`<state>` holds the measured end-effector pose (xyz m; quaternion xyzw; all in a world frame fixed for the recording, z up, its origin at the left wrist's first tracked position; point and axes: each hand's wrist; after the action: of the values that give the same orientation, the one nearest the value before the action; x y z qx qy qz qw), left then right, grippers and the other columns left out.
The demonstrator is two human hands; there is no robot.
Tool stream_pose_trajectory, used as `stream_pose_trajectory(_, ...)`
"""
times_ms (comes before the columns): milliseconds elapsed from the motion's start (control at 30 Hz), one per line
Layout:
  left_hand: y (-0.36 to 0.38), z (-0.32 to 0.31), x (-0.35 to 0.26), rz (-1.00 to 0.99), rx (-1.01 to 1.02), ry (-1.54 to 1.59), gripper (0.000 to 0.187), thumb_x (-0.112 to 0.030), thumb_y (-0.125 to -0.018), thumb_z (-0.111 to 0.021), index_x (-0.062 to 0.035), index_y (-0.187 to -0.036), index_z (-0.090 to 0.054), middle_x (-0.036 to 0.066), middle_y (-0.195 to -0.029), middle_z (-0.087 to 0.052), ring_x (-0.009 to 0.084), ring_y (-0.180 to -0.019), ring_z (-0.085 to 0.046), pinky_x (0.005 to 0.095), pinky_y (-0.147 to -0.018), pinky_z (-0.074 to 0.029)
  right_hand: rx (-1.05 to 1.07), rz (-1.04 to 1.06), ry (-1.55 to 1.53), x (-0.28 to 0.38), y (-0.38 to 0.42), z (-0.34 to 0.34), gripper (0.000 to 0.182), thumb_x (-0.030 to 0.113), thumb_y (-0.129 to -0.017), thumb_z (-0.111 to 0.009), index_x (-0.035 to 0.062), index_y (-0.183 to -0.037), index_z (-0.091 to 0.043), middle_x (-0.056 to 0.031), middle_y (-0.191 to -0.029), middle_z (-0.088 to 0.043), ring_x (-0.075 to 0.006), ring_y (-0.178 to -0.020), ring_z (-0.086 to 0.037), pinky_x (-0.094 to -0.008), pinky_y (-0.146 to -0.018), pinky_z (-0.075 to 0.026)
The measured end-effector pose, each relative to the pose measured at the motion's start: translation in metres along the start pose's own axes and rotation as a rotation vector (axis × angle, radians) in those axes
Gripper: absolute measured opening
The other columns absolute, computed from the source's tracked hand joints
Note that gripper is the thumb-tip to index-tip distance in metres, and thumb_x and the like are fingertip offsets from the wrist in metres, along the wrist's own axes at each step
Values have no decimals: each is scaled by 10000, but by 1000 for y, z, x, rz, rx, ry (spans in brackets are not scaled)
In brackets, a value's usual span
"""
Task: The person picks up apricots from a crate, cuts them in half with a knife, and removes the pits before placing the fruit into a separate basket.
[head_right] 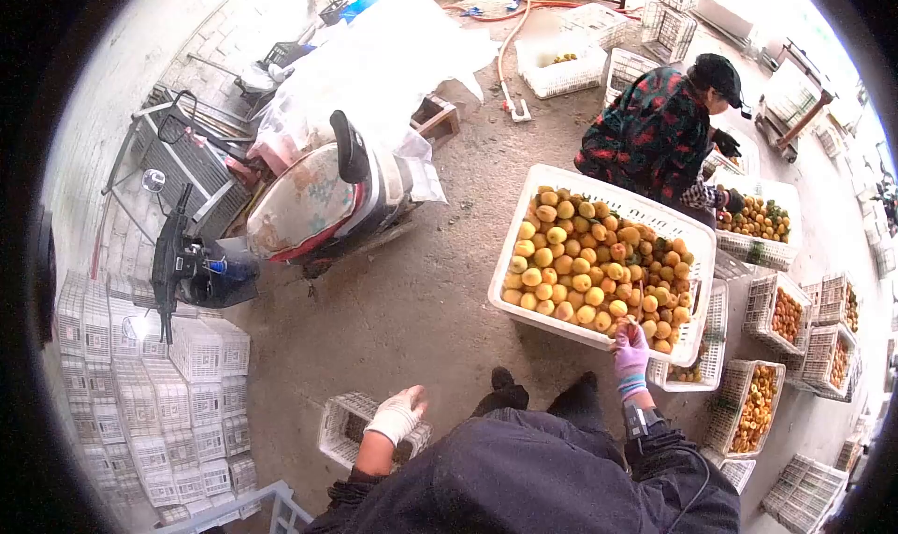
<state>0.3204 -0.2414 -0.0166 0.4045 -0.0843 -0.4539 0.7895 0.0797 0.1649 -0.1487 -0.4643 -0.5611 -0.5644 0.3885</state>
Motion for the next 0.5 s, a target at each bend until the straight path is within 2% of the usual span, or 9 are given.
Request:
stream_pose_trajectory(33, 1, 4, 9, 53, -13, 29, 530, -386, -909, -526, -79, -1339, -482, 176, -1327, -533, 328, -1225, -507, 398, -1028, -401, 58, 62, 5, -7, -1, -18, 216, 114, -926, -600, 71, -1136, -572, 20, -828, -577, -84, -546, -522, -214, -474, -418)
stream_pose_trajectory(167, -1, 2, 41, 105, 62, 126, 541, -405, -900, -523, -96, -1342, -483, 175, -1325, -539, 327, -1226, -514, 393, -1022, -407, 75, -45, 108, 2, 3, -66, 193, 171, -930, -613, 44, -1074, -592, -3, -805, -611, -85, -590, -565, -208, -446, -422)
stream_pose_trajectory(200, -4, -1, 44, 103, 36, 102, 552, -408, -895, -534, -94, -1346, -480, 175, -1310, -553, 332, -1221, -519, 394, -1017, -410, 107, -100, 183, 7, 2, -66, 212, 162, -932, -600, 43, -1103, -560, -8, -889, -599, -106, -708, -603, -213, -483, -466)
stream_pose_trajectory(233, -7, 0, 46, 88, 70, 146, 552, -404, -897, -535, -93, -1350, -480, 185, -1317, -544, 339, -1226, -512, 391, -1019, -407, 99, -90, 137, 9, 0, -71, 221, 210, -933, -618, 41, -1064, -562, -6, -842, -598, -99, -647, -589, -214, -472, -463)
stream_pose_trajectory(333, -21, 9, 42, 65, 61, 145, 525, -391, -915, -533, -101, -1349, -478, 176, -1272, -580, 328, -1187, -548, 400, -997, -428, 125, -165, 38, 26, -7, -90, 239, 239, -937, -622, 41, -1066, -585, -8, -816, -602, -92, -610, -582, -231, -477, -466)
stream_pose_trajectory(367, -27, 12, 39, 73, 87, 180, 531, -389, -919, -536, -96, -1357, -470, 180, -1284, -573, 319, -1195, -547, 393, -1001, -424, 90, -141, -77, 36, -9, -103, 255, 242, -933, -631, 45, -1089, -592, -1, -823, -603, -81, -614, -577, -228, -479, -460)
stream_pose_trajectory(433, -34, 14, 49, 80, 113, 197, 537, -387, -922, -540, -91, -1364, -463, 184, -1296, -566, 311, -1203, -546, 385, -1006, -421, 83, -11, -5, 40, -29, -126, 266, 250, -926, -641, 50, -1094, -592, 6, -830, -600, -68, -624, -571, -214, -458, -450)
stream_pose_trajectory(467, -43, 13, 58, 48, 109, 206, 546, -394, -918, -545, -92, -1365, -462, 191, -1291, -567, 315, -1210, -540, 389, -1015, -414, 108, -76, -64, 54, -33, -136, 278, 250, -918, -653, 54, -1106, -592, 2, -872, -613, -70, -688, -590, -202, -499, -475)
stream_pose_trajectory(500, -56, 16, 64, 10, 102, 220, 555, -401, -914, -550, -92, -1367, -461, 198, -1287, -568, 320, -1218, -534, 393, -1024, -408, 115, -85, -50, 54, -45, -147, 306, 228, -907, -670, 63, -1152, -594, -17, -1000, -647, -103, -869, -605, -226, -814, -495)
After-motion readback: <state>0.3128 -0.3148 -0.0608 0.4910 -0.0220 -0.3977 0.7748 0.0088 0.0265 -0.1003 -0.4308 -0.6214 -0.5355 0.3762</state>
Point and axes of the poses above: each hand's wrist, its own y-axis away from the middle knuckle, its own z-axis out of the back of the hand, x = y × z
